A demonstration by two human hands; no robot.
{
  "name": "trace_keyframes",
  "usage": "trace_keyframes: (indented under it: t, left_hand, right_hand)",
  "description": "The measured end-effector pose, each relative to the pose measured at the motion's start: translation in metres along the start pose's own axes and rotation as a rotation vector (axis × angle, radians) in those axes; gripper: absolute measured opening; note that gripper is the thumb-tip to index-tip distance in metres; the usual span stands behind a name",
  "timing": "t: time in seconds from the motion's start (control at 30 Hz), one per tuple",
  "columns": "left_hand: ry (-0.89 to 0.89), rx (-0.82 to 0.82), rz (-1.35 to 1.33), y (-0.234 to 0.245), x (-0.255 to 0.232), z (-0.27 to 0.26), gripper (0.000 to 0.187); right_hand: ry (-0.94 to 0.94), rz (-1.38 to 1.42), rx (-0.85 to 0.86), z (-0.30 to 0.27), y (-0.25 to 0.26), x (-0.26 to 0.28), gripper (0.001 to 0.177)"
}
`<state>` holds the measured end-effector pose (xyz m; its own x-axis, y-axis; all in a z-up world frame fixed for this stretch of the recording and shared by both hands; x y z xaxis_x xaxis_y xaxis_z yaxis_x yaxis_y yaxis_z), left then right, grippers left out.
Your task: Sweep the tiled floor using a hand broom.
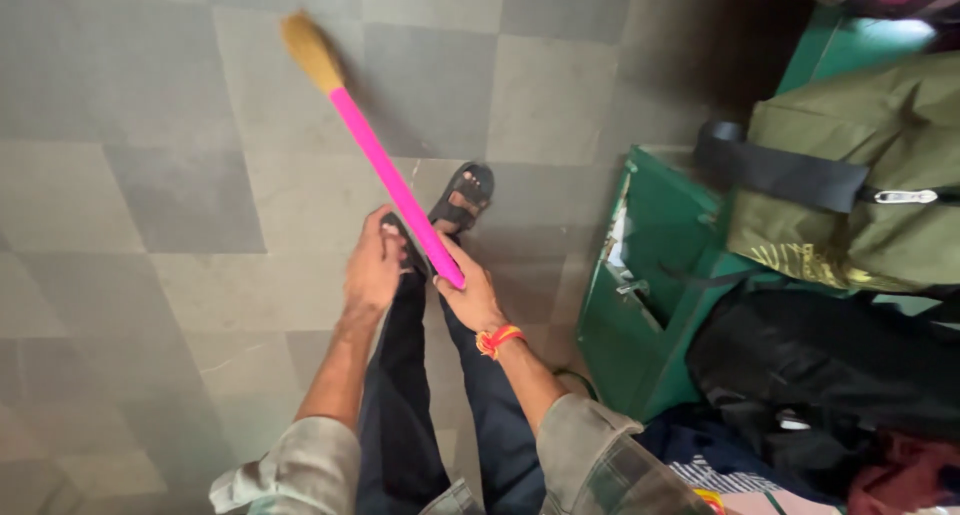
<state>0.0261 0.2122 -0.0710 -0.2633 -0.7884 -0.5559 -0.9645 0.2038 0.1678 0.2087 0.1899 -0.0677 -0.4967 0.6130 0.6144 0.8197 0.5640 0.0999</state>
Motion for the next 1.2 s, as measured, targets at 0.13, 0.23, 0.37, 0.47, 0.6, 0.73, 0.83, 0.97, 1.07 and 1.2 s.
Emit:
trace_keyframes:
  t: [0.13, 0.23, 0.37, 0.47, 0.6, 0.73, 0.83, 0.97, 1.07, 1.2]
  left_hand:
    - [0.002, -0.025, -0.003, 0.003, 0.011, 0.007, 0.043]
    - [-0.02, -0.019, 0.009, -0.002, -0.004, 0.011, 0.043]
    - [-0.033, -0.002, -0.002, -0.018, -0.029, 0.017, 0.042]
    - [-0.014, 0.041, -0.016, -0.024, -0.04, 0.02, 0.044]
    - [0.001, 0.063, 0.043, -0.025, -0.05, 0.02, 0.046]
    - [0.062, 0.075, 0.097, -0.021, -0.05, 0.021, 0.044]
    - [0.068, 0.093, 0.091, -0.022, -0.041, 0.031, 0.045]
    - [0.065, 0.099, 0.128, -0.023, -0.028, 0.036, 0.047]
    - [0.065, 0.103, 0.128, -0.031, -0.032, 0.042, 0.046]
    - [0.078, 0.115, 0.107, -0.04, -0.036, 0.045, 0.047]
  right_hand:
    - [0.191, 0.105, -0.128, -0.018, 0.024, 0.001, 0.071]
    - [-0.019, 0.386, -0.25, -0.023, 0.044, -0.038, 0.068]
    - [-0.148, 0.614, -0.562, -0.023, 0.101, -0.087, 0.049]
    - [0.015, 0.956, -0.792, 0.001, 0.163, -0.14, 0.026]
    - [-0.107, 0.541, -0.925, 0.056, 0.268, -0.19, 0.017]
    - [-0.06, 0.727, -0.824, 0.123, 0.354, -0.218, 0.006]
    - [-0.081, 0.891, -0.719, 0.142, 0.375, -0.218, 0.013]
    - [-0.035, 0.664, -0.526, 0.115, 0.34, -0.174, 0.024]
    - [-0.101, 0.061, -0.583, 0.074, 0.286, -0.154, 0.046]
    - [-0.1, 0.248, -0.509, 0.016, 0.189, -0.129, 0.075]
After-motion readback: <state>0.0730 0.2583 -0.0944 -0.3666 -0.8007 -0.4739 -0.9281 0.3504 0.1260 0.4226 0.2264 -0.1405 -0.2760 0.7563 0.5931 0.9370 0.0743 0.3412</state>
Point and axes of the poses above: each hand's wrist, its own z-axis towards the middle knuckle, its own y-axis out of the back of the hand, x = y × z, the point moved 10 cm from there along z, towards the middle knuckle, and after that the axes turned 9 degrees about x, right-handed, at the moved point
